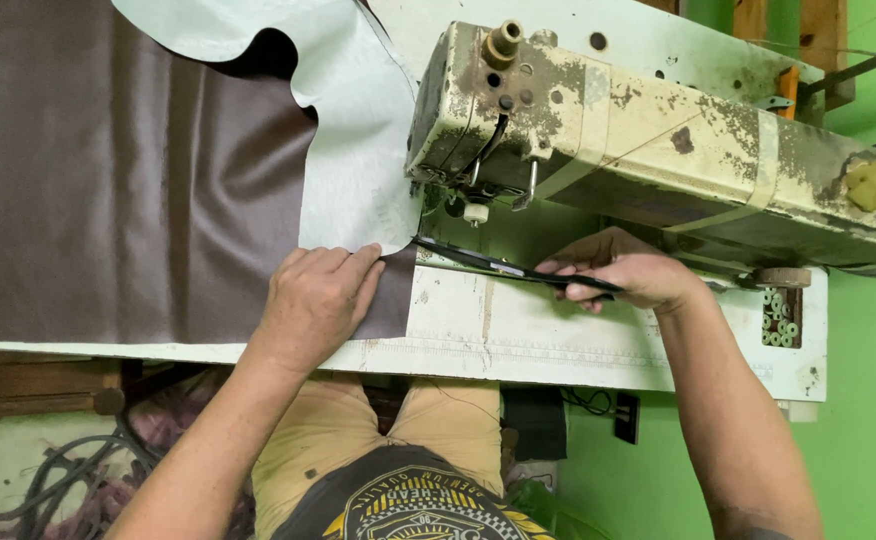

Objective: The person is preparing and sewing fabric pieces using an industrial sewing machine and scissors.

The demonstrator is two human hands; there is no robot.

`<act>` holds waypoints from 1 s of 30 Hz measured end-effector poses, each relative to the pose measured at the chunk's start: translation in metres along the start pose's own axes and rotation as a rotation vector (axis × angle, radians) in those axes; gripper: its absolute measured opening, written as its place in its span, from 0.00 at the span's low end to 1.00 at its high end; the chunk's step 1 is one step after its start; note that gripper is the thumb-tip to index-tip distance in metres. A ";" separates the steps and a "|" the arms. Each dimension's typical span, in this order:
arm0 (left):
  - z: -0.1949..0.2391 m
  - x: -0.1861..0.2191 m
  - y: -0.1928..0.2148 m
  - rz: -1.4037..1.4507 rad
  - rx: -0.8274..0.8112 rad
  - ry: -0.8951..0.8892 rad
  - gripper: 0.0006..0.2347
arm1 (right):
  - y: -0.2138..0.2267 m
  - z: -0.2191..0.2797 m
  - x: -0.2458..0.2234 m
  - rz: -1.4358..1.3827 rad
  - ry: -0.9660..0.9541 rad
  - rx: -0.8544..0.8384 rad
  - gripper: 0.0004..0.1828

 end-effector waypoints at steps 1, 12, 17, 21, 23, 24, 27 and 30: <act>0.000 0.000 0.000 0.003 -0.002 0.001 0.03 | -0.001 -0.002 -0.003 -0.001 -0.003 0.000 0.26; 0.006 0.010 0.006 -0.153 0.022 -0.147 0.04 | 0.048 -0.042 0.069 -0.191 0.143 0.000 0.17; 0.008 0.008 0.004 -0.177 0.088 -0.197 0.04 | -0.004 -0.028 -0.028 -0.184 0.151 -0.045 0.17; 0.007 0.008 0.004 -0.171 0.120 -0.203 0.04 | 0.014 -0.036 0.007 -0.180 0.144 -0.050 0.22; 0.007 0.009 0.002 -0.170 0.120 -0.203 0.04 | -0.003 -0.034 -0.020 -0.175 0.151 -0.059 0.22; 0.008 0.009 0.002 -0.171 0.120 -0.203 0.04 | -0.012 -0.033 -0.033 -0.170 0.158 -0.069 0.22; 0.006 0.010 0.004 -0.190 0.079 -0.165 0.04 | -0.009 -0.031 -0.035 -0.132 0.166 -0.057 0.23; 0.012 0.017 -0.010 -0.168 0.005 -0.036 0.07 | -0.007 -0.032 -0.034 -0.115 0.160 -0.094 0.23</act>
Point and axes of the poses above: each hand's wrist, its own z-axis away from the middle knuckle, its own y-axis out of the back of the hand, x = y × z, the point moved 4 cm from there along -z, towards the middle knuckle, and after that the axes turned 2 degrees about -z, right-handed, at the moved point
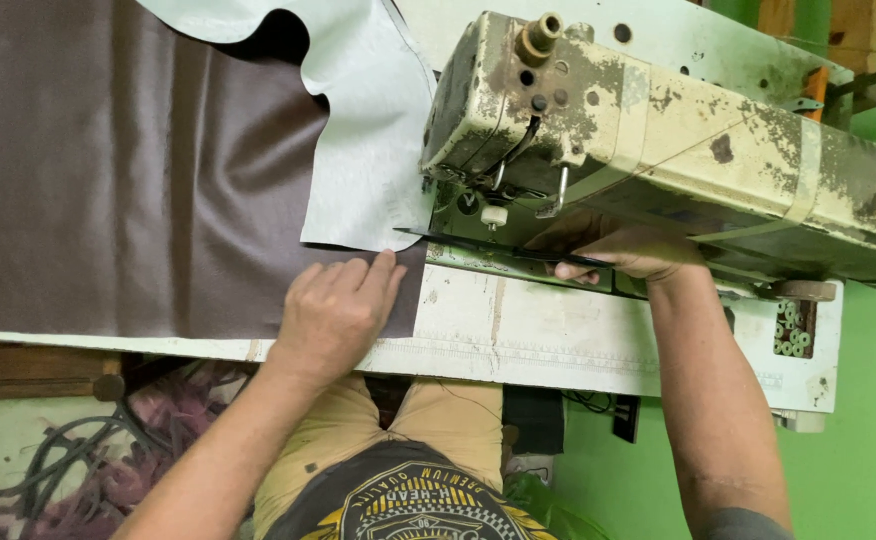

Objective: The person is preparing and sewing fabric pieces using an industrial sewing machine and scissors.

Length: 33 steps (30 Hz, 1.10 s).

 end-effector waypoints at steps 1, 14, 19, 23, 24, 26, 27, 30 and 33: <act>-0.005 0.001 0.000 0.000 -0.002 0.003 0.07 | 0.001 0.001 -0.001 0.000 -0.002 -0.002 0.23; -0.019 0.013 -0.014 -0.057 0.150 -0.002 0.02 | 0.034 0.014 0.038 0.012 -0.054 0.034 0.10; -0.018 0.016 -0.011 0.002 0.161 -0.026 0.03 | 0.030 -0.005 0.036 -0.002 -0.035 -0.002 0.08; -0.013 0.019 -0.015 -0.035 0.227 -0.074 0.03 | -0.009 -0.016 -0.011 0.000 0.003 -0.038 0.04; -0.012 0.020 -0.016 -0.051 0.264 -0.080 0.03 | -0.028 -0.015 -0.035 0.012 0.017 -0.027 0.05; -0.013 0.019 -0.015 -0.062 0.269 -0.088 0.03 | -0.025 -0.015 -0.033 0.017 0.011 -0.037 0.05; -0.014 0.018 -0.015 -0.075 0.272 -0.098 0.03 | -0.024 -0.015 -0.032 0.018 0.007 -0.048 0.05; -0.013 0.019 -0.015 -0.070 0.276 -0.098 0.03 | -0.003 -0.018 0.000 0.028 -0.009 -0.058 0.07; -0.008 0.019 -0.022 -0.069 0.261 -0.102 0.04 | 0.013 -0.017 0.017 0.056 -0.024 -0.060 0.07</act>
Point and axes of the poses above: each hand's wrist, its own z-axis away from the middle knuckle, its own y-axis out of the back of the hand, x = y × z, the point moved 4 cm from there along -z, towards the middle knuckle, and after that the axes turned 2 degrees about -z, right-handed, at the moved point
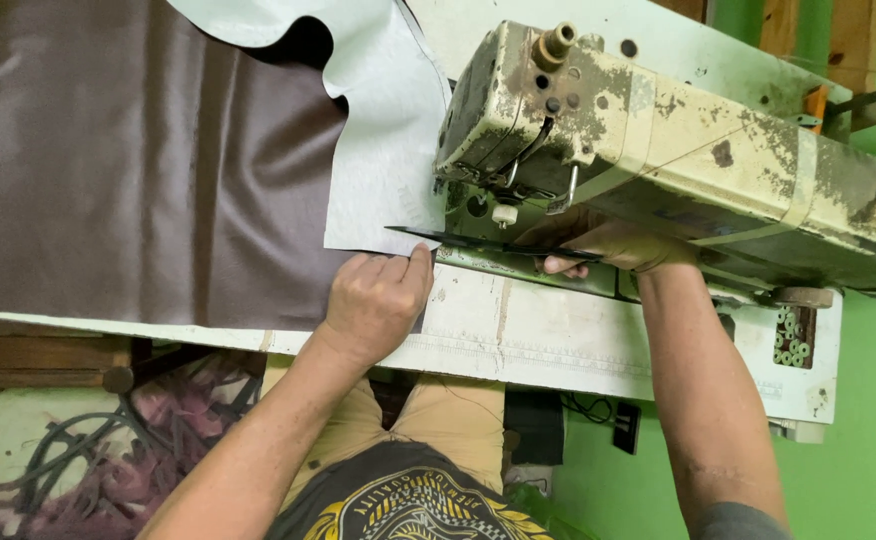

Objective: The person is preparing and sewing fabric pieces using an industrial sewing machine and scissors.

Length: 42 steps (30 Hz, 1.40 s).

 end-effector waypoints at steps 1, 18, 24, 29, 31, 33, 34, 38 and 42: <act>0.001 0.001 0.001 -0.002 0.005 -0.001 0.04 | -0.005 0.000 -0.006 0.004 0.003 0.001 0.07; 0.012 0.001 -0.002 0.038 -0.076 -0.001 0.05 | -0.015 -0.021 -0.022 0.046 -0.093 0.040 0.09; 0.005 0.001 0.005 0.077 -0.114 0.004 0.05 | -0.004 -0.024 -0.004 0.026 -0.088 0.065 0.09; 0.009 0.001 0.001 0.060 -0.093 0.000 0.04 | -0.012 -0.036 -0.006 0.035 -0.103 0.036 0.09; 0.009 0.001 0.002 0.054 -0.090 0.003 0.04 | -0.012 -0.042 0.001 0.012 -0.111 0.012 0.08; 0.008 0.002 0.004 0.066 -0.109 0.000 0.04 | -0.019 -0.041 -0.011 0.048 -0.142 -0.005 0.08; 0.008 0.002 0.004 0.068 -0.109 0.001 0.04 | -0.021 -0.040 -0.014 0.047 -0.144 -0.004 0.08; 0.008 0.003 0.002 0.079 -0.122 -0.008 0.03 | -0.023 -0.040 -0.012 0.073 -0.151 0.017 0.08; 0.005 0.003 0.007 0.076 -0.128 -0.019 0.02 | -0.018 -0.053 0.001 0.162 -0.170 -0.037 0.08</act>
Point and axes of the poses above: each hand's wrist, its own z-axis away from the middle knuckle, its own y-axis out of the back of the hand, x = y × z, the point moved 4 cm from there along -z, towards the middle knuckle, and after that the axes turned 2 degrees about -z, right-handed, at the moved point
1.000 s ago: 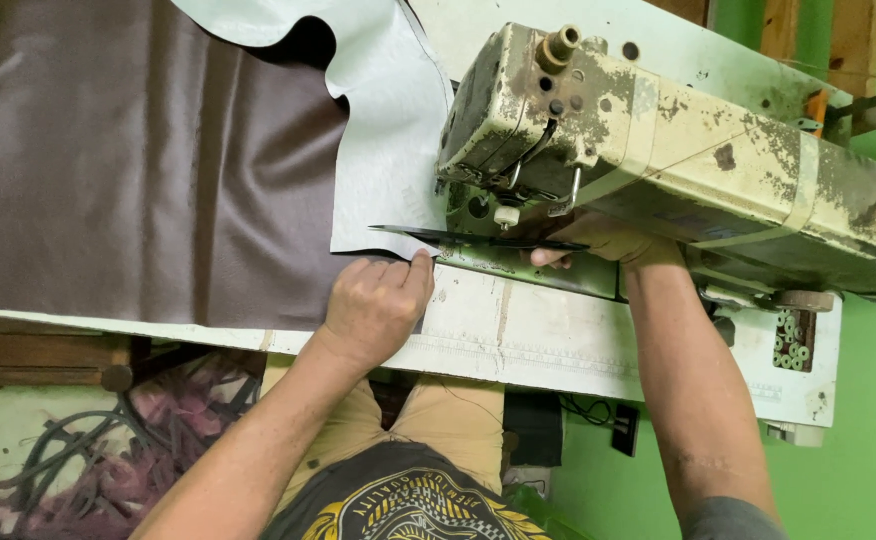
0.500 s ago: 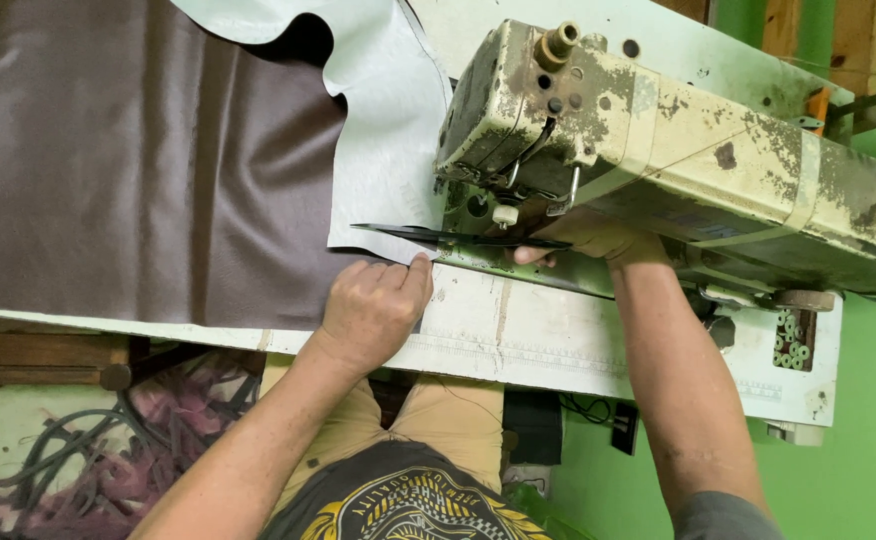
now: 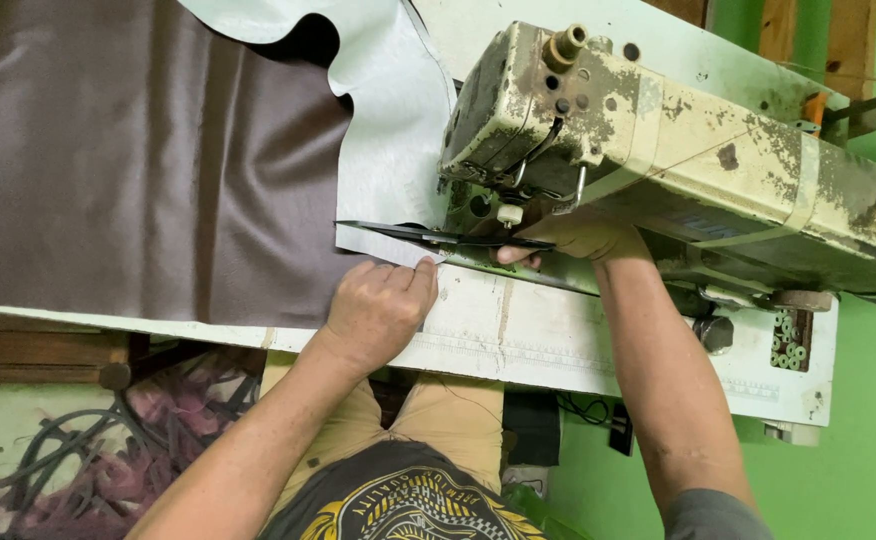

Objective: The person is preparing and sewing fabric pieces using an industrial sewing machine and scissors.

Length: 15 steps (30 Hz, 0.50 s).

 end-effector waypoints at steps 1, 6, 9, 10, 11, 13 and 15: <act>0.000 0.000 0.000 -0.001 0.000 0.000 0.02 | -0.001 -0.001 -0.001 0.001 0.001 0.000 0.08; 0.003 0.001 -0.005 -0.002 0.032 0.003 0.02 | -0.004 0.000 0.000 0.069 -0.006 -0.004 0.10; -0.002 -0.001 0.002 0.057 0.015 -0.037 0.02 | -0.007 0.001 0.001 -0.025 0.072 0.022 0.09; 0.004 0.001 -0.001 0.057 0.015 -0.038 0.02 | -0.013 0.009 -0.015 -0.025 0.072 0.023 0.09; 0.009 0.007 -0.004 0.131 0.018 -0.102 0.03 | -0.018 0.019 -0.032 -0.054 0.082 0.065 0.08; 0.010 0.011 0.009 0.207 0.023 -0.173 0.03 | -0.032 0.034 -0.061 -0.082 0.096 0.115 0.07; 0.006 0.017 0.044 0.459 0.058 -0.434 0.06 | -0.050 0.047 -0.082 0.184 0.005 0.114 0.17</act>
Point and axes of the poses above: each hand's wrist, its own z-axis away from the middle knuckle, its own y-axis out of the back of the hand, x = y × z, the point moved 4 cm from there along -z, towards the middle knuckle, and after that the axes turned 2 degrees about -z, right-handed, at the moved point
